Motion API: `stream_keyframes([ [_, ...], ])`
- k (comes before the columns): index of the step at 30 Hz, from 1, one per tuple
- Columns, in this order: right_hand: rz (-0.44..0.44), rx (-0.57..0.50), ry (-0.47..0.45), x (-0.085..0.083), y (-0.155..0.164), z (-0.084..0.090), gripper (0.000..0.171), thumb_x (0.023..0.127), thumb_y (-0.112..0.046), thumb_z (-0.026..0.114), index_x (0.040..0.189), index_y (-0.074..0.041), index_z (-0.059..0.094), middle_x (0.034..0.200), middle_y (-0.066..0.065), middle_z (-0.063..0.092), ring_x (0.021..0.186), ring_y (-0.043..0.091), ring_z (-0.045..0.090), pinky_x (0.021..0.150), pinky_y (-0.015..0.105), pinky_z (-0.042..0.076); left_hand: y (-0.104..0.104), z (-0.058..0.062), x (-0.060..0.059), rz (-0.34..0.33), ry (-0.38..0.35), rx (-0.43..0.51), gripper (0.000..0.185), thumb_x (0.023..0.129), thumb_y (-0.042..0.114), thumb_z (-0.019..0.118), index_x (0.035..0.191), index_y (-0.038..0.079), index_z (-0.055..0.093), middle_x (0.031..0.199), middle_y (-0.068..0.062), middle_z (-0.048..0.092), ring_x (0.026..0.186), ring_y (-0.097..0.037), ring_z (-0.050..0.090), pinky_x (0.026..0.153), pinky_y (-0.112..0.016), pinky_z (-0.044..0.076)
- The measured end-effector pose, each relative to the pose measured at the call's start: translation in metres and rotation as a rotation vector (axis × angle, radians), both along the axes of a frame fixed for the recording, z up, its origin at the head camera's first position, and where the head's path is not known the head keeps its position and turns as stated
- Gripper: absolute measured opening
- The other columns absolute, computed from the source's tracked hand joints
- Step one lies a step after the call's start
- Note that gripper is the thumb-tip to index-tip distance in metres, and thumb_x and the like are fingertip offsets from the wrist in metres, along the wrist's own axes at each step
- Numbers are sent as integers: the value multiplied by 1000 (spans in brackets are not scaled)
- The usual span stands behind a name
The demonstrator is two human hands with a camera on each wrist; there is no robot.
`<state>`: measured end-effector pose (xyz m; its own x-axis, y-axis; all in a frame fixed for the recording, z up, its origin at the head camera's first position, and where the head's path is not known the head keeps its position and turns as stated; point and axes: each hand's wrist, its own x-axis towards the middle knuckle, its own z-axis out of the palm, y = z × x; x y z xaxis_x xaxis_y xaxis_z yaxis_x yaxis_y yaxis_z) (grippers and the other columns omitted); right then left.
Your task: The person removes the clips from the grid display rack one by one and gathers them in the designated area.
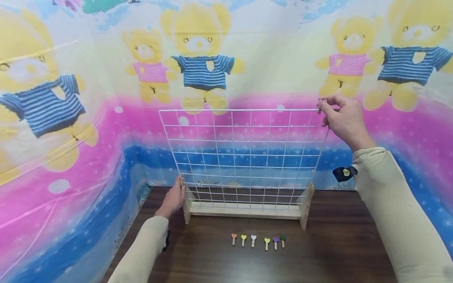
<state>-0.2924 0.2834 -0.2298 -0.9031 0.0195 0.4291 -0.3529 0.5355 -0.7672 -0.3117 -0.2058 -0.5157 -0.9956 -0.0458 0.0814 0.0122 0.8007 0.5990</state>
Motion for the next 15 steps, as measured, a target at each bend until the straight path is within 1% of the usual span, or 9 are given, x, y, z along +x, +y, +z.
stream_keyframes([
  [2,0,-7,-1,1,1,1,36,94,-34,57,118,-8,61,90,-3,61,61,12,57,56,16,48,0,0,0,-4,4,-2,51,104,24,33,151,14,13,134,-18,48,108,-35,56,84,-50,47],
  [5,-6,-16,-9,3,2,2,37,94,-36,58,118,-8,61,88,-6,62,61,11,57,57,16,47,0,1,-1,-3,14,-8,51,104,23,33,150,14,14,133,-18,49,106,-35,57,82,-49,47],
  [7,2,-52,-1,4,1,4,35,94,-34,58,117,-8,62,89,-5,63,61,11,57,58,15,47,0,1,-2,1,19,-11,50,104,23,33,150,14,14,131,-17,50,104,-34,58,81,-49,47],
  [12,66,-227,52,13,-1,12,23,93,-24,60,111,-10,65,96,-1,64,58,9,56,58,14,48,1,0,-2,4,14,-13,51,104,23,34,150,13,14,131,-17,50,105,-34,58,80,-48,47],
  [14,82,-239,82,19,-3,13,22,93,-22,60,110,-9,65,97,-1,65,57,9,56,57,14,48,2,0,-1,6,8,-7,51,104,23,35,150,13,14,132,-17,49,105,-34,58,81,-49,47],
  [15,85,-225,100,23,-4,13,22,93,-21,60,110,-7,66,96,-1,65,56,10,56,57,14,48,2,0,-1,5,5,-3,52,104,23,35,150,13,14,133,-17,49,106,-34,58,81,-49,47],
])
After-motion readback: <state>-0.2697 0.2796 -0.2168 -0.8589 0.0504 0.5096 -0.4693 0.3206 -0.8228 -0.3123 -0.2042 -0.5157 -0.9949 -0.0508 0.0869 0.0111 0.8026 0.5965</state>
